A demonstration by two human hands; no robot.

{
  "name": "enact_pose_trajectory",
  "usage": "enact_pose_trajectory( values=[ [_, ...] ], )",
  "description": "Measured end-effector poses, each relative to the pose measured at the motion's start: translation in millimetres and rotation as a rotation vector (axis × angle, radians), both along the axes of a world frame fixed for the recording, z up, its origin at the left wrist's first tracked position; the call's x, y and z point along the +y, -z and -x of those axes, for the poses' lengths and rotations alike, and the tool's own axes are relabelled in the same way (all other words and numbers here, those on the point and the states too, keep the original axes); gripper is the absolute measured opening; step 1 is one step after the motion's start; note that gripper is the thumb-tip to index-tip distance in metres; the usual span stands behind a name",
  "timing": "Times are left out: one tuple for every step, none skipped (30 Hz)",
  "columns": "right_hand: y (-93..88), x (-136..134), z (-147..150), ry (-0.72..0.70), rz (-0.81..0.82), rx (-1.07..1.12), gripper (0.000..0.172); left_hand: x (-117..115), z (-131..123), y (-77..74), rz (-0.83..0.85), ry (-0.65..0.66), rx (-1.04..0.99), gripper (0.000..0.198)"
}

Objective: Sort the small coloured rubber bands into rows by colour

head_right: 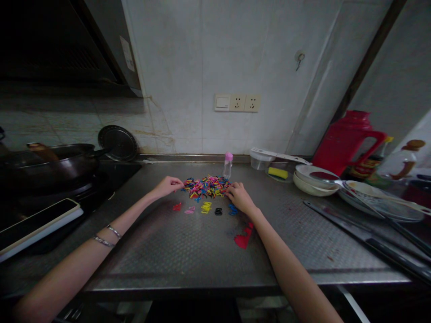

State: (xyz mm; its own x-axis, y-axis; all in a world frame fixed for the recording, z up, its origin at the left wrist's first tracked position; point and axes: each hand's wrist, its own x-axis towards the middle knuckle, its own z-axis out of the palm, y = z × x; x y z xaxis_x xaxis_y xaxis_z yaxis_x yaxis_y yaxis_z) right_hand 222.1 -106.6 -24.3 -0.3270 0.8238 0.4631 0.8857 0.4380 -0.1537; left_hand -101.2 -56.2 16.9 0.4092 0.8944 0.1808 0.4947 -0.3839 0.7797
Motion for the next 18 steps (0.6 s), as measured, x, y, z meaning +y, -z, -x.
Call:
enact_pose_trajectory(
  values=[
    [0.7, 0.5, 0.4, 0.004, 0.004, -0.003, 0.016, 0.0, 0.2, 0.1, 0.001, -0.006, 0.000, 0.032],
    [1.3, 0.9, 0.8, 0.008, 0.008, -0.007, 0.016, -0.1, 0.3, 0.3, 0.002, -0.012, 0.001, 0.031],
    [1.7, 1.1, 1.3, 0.012, 0.009, -0.013, 0.015, -0.1, 0.5, 0.6, 0.001, -0.016, 0.000, 0.031],
    [1.9, 1.2, 1.7, 0.014, 0.008, -0.018, 0.015, -0.2, 0.7, 1.0, 0.000, -0.019, -0.002, 0.030],
    [1.9, 1.1, 2.0, 0.016, 0.005, -0.021, 0.015, -0.2, 0.9, 1.5, -0.003, -0.022, -0.004, 0.030],
    [1.8, 0.8, 2.3, 0.018, 0.001, -0.022, 0.015, -0.2, 1.2, 2.1, -0.004, -0.024, -0.005, 0.029],
    [1.6, 0.5, 2.4, 0.019, -0.003, -0.021, 0.015, -0.2, 1.4, 2.7, -0.005, -0.027, -0.004, 0.029],
    [1.4, 0.1, 2.3, 0.022, -0.005, -0.016, 0.015, 0.0, 1.7, 3.3, -0.005, -0.028, -0.002, 0.029],
    [1.3, -0.3, 2.1, 0.026, -0.004, -0.009, 0.016, 0.3, 2.0, 4.0, -0.003, -0.030, 0.001, 0.029],
    [1.3, -0.6, 1.6, 0.029, -0.003, -0.002, 0.016, 0.6, 2.3, 4.7, -0.002, -0.031, 0.002, 0.029],
    [1.5, -0.8, 1.0, 0.032, -0.001, 0.006, 0.017, 1.1, 2.6, 5.3, 0.000, -0.030, 0.002, 0.029],
    [1.8, -0.9, 0.1, 0.033, 0.001, 0.013, 0.018, 1.6, 2.9, 5.8, 0.000, -0.028, 0.002, 0.029],
    [2.0, -0.7, -0.8, 0.035, 0.002, 0.022, 0.018, 2.2, 3.2, 6.4, -0.001, -0.026, 0.001, 0.030],
    [2.0, -0.4, -1.7, 0.036, 0.002, 0.033, 0.018, 2.9, 3.6, 6.9, -0.002, -0.024, 0.000, 0.030],
    [1.6, 0.0, -2.3, 0.037, 0.003, 0.044, 0.018, 3.6, 3.9, 7.4, -0.003, -0.024, -0.001, 0.029],
    [0.5, 0.5, -2.6, 0.036, 0.004, 0.056, 0.018, 4.4, 4.4, 8.0, -0.003, -0.026, -0.002, 0.029],
    [-1.4, 1.0, -2.1, 0.033, 0.007, 0.067, 0.018, 5.3, 4.9, 8.6, -0.005, -0.028, -0.003, 0.028],
    [-4.1, 1.3, -0.6, 0.026, 0.012, 0.075, 0.017, 6.2, 5.5, 9.5, -0.007, -0.031, -0.004, 0.028]
  ],
)
